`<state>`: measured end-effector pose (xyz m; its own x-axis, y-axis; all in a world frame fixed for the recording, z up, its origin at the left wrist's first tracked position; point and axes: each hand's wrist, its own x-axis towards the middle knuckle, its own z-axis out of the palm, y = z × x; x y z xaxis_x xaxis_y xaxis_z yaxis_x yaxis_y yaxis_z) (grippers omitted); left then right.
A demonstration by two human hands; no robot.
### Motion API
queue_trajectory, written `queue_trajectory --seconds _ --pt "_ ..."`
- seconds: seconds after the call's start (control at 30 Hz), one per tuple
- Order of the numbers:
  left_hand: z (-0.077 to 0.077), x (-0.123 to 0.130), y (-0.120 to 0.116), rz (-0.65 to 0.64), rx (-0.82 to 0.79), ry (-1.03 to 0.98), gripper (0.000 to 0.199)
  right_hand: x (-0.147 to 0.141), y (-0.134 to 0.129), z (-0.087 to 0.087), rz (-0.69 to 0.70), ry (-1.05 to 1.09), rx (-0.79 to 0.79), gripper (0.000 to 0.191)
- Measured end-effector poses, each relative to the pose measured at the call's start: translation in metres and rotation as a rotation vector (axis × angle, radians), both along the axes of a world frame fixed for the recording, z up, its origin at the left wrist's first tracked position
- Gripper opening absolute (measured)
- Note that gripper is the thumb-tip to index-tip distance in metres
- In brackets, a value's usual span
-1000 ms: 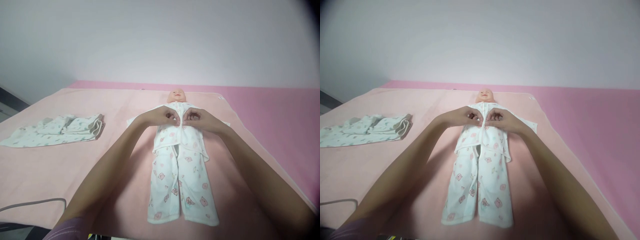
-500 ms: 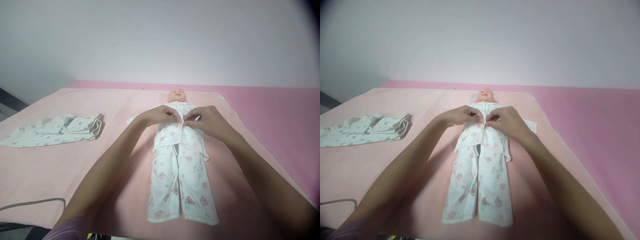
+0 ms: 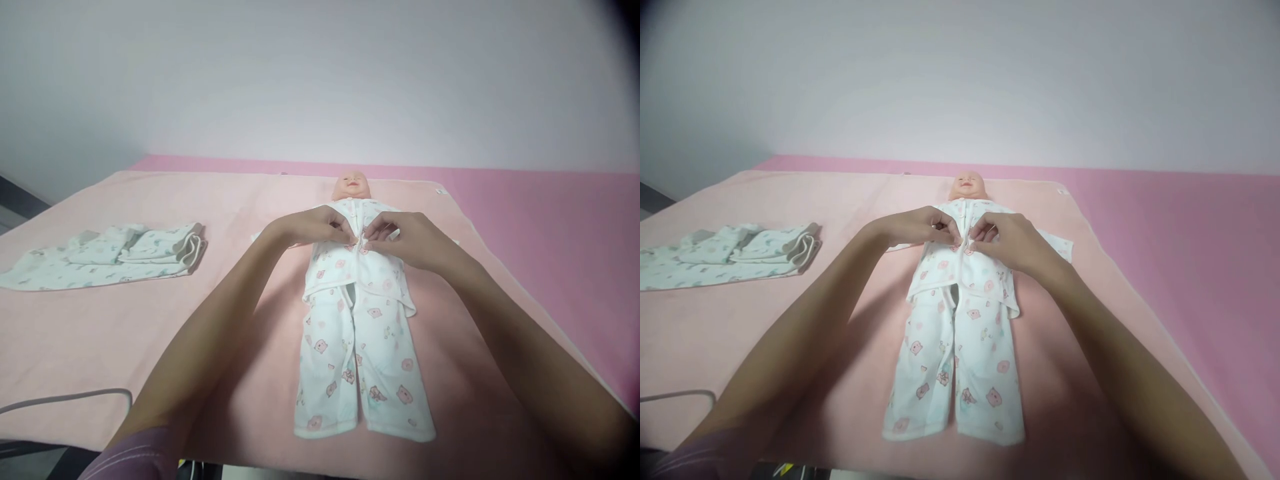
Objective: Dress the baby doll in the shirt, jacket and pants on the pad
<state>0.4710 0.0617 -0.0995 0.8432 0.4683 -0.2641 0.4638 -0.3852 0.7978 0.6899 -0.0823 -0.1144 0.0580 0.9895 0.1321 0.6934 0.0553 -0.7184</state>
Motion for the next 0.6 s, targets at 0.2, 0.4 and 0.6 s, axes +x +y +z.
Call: queue_trajectory --seconds 0.2,0.4,0.6 --pt "-0.001 0.002 0.000 0.003 0.020 0.000 0.024 -0.002 0.002 -0.003 0.031 -0.020 -0.025 0.010" --pt "-0.004 0.004 -0.002 0.040 -0.004 -0.052 0.020 -0.006 0.002 -0.003 -0.002 -0.018 0.071 0.010" --pt "-0.005 0.004 -0.002 0.039 -0.034 -0.049 0.019 -0.011 -0.001 -0.005 -0.038 0.016 0.159 0.009"
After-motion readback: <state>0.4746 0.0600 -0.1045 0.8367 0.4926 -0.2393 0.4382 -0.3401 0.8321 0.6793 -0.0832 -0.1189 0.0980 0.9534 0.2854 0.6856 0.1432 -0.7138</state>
